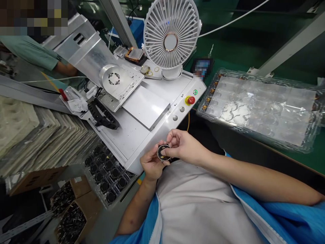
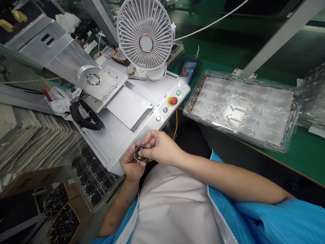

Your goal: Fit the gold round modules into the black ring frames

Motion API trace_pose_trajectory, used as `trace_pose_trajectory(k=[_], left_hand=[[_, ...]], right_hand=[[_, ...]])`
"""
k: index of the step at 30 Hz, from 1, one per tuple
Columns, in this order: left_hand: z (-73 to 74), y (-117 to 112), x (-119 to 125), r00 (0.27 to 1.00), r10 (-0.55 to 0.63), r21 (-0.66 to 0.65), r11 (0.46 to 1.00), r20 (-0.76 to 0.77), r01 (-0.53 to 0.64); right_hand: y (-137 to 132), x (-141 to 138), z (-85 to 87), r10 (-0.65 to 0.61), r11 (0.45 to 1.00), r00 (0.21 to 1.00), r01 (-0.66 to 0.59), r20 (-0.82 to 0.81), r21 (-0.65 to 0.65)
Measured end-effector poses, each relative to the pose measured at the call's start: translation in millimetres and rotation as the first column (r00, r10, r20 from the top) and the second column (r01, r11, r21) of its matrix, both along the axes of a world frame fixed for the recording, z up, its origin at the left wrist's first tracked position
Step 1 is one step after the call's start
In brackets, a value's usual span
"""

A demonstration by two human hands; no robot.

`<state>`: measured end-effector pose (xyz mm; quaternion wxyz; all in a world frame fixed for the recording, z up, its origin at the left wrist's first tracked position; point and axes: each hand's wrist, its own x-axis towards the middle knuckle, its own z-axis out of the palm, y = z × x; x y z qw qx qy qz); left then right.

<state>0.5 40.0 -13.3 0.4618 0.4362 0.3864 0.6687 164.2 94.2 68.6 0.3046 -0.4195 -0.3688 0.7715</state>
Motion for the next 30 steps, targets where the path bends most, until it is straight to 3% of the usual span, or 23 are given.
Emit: trace_pose_trajectory(k=[4,9,14,19,20,22,25,27,30], left_hand=[[4.8,-1,2,0.998,-0.034,-0.019,0.999,-0.056,0.033],[13.2,0,6,0.995,-0.077,-0.052,0.996,-0.062,0.074],[15.6,1,5,0.996,-0.018,-0.068,0.998,-0.082,0.013],[19.6,-1,2,0.995,0.078,-0.065,0.994,-0.065,-0.083],[22.5,-1,1,0.996,0.078,-0.064,0.995,-0.041,-0.081],[30.1,0,-3,0.999,0.048,-0.066,0.997,0.011,-0.047],[41.8,4,-8,0.999,-0.043,-0.09,0.995,-0.015,0.041],[46.8,7,-11,0.992,-0.069,-0.09,0.994,-0.102,0.059],[48.5,10,-10,0.964,0.015,-0.045,0.999,-0.265,-0.028]], right_hand=[[2,8,-3.3,0.16,0.987,0.984,-0.156,0.074,-0.047],[-1,7,-14.9,0.109,0.993,0.992,-0.111,-0.067,-0.031],[-4,-3,-24.4,0.068,0.998,0.988,-0.066,-0.136,0.022],[22,-4,-20.1,0.182,0.982,0.983,-0.182,0.0,0.047],[33,-2,-17.7,0.149,0.986,0.988,-0.151,0.041,0.066],[58,4,-12.1,-0.064,0.992,0.994,0.054,0.091,0.115],[95,11,-4.6,-0.349,0.933,0.926,0.329,0.142,0.146],[109,14,-1.7,-0.367,0.926,0.914,0.343,0.172,0.155],[107,15,-0.7,-0.366,0.919,0.919,0.33,0.149,0.217]])
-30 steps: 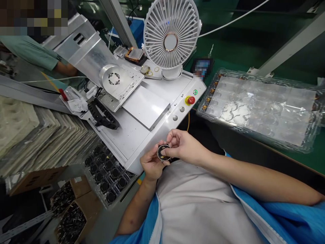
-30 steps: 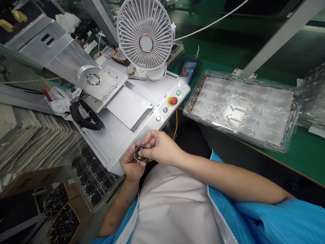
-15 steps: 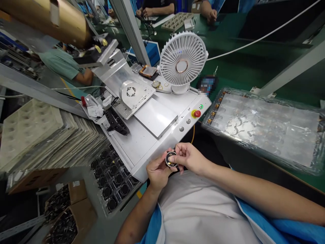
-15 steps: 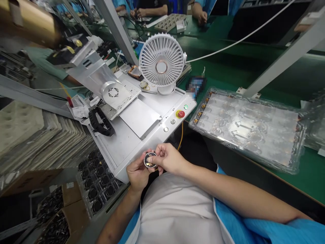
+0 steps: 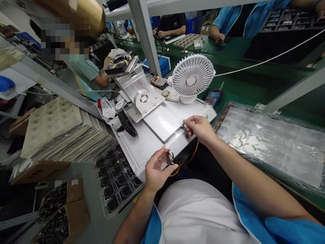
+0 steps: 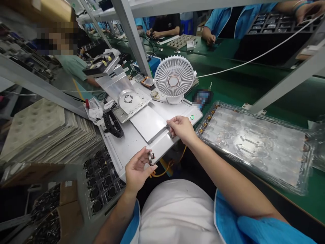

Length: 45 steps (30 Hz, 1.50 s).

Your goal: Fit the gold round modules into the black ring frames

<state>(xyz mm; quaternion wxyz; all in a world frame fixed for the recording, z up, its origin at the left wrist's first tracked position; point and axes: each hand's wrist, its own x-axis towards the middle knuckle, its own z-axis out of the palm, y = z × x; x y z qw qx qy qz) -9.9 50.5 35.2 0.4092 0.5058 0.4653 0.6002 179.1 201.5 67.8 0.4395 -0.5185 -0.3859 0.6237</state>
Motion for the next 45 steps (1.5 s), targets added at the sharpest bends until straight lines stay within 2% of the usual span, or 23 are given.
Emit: trace_pose_trajectory(k=[2,4,7,10,17,25,31,34,37,39,41,42,43,44,45], left_hand=[[-1.4,0,2,0.993,0.059,0.016,0.998,-0.103,-0.057],[-3.5,-1,5,0.981,0.077,0.012,0.997,-0.176,-0.076],[-6.2,-3,9,0.968,0.078,0.011,0.997,-0.237,-0.078],[-7.2,-5,10,0.96,0.072,0.033,0.997,-0.269,-0.066],[-6.0,-5,10,0.948,0.1,0.075,0.994,-0.303,-0.081],[-3.5,-6,10,0.931,0.121,0.079,0.992,-0.343,-0.1],[-7.7,-5,6,0.922,0.129,0.094,0.99,-0.364,-0.101],[-11.0,-6,4,0.92,0.114,0.082,0.993,-0.374,-0.09],[-20.7,-4,12,0.944,0.08,0.087,0.995,-0.321,-0.054],[-30.6,0,24,0.96,0.031,0.085,0.996,-0.278,-0.008],[-40.2,7,39,0.953,-0.058,0.052,0.996,-0.296,0.077],[-44.4,10,47,0.94,-0.119,0.022,0.991,-0.32,0.133],[-48.2,13,54,0.918,-0.198,-0.022,0.979,-0.342,0.203],[-52.0,16,61,0.888,-0.294,-0.078,0.955,-0.354,0.285],[-56.1,18,66,0.844,-0.405,-0.144,0.914,-0.351,0.379]], right_hand=[[-16,0,-0.3,0.051,0.997,0.999,-0.05,-0.017,0.06],[-39,0,0.1,0.177,0.982,0.984,-0.174,-0.024,0.076],[-73,-3,2.5,0.385,0.923,0.923,-0.385,-0.007,0.019],[-92,-7,4.9,0.463,0.886,0.884,-0.463,0.058,-0.007],[-94,-10,5.0,0.465,0.883,0.872,-0.47,0.156,-0.004],[-90,-11,-0.1,0.489,0.872,0.872,-0.486,0.032,-0.06],[-90,-13,2.1,0.485,0.874,0.866,-0.484,0.118,-0.037],[-92,-17,-2.9,0.416,0.907,0.895,-0.421,0.163,-0.004],[-95,-14,-14.8,0.353,0.935,0.932,-0.356,0.087,0.015],[-92,2,-26.1,0.398,0.917,0.917,-0.398,-0.011,-0.005],[-90,37,-36.5,0.383,0.924,0.924,-0.383,0.009,-0.004],[-90,63,-40.1,0.295,0.955,0.947,-0.298,0.127,0.004],[-93,92,-42.1,0.145,0.987,0.942,-0.159,0.304,0.023],[-98,125,-42.8,-0.036,0.998,0.871,0.006,0.49,0.063],[-107,160,-42.5,-0.23,0.972,0.694,0.194,0.682,0.131]])
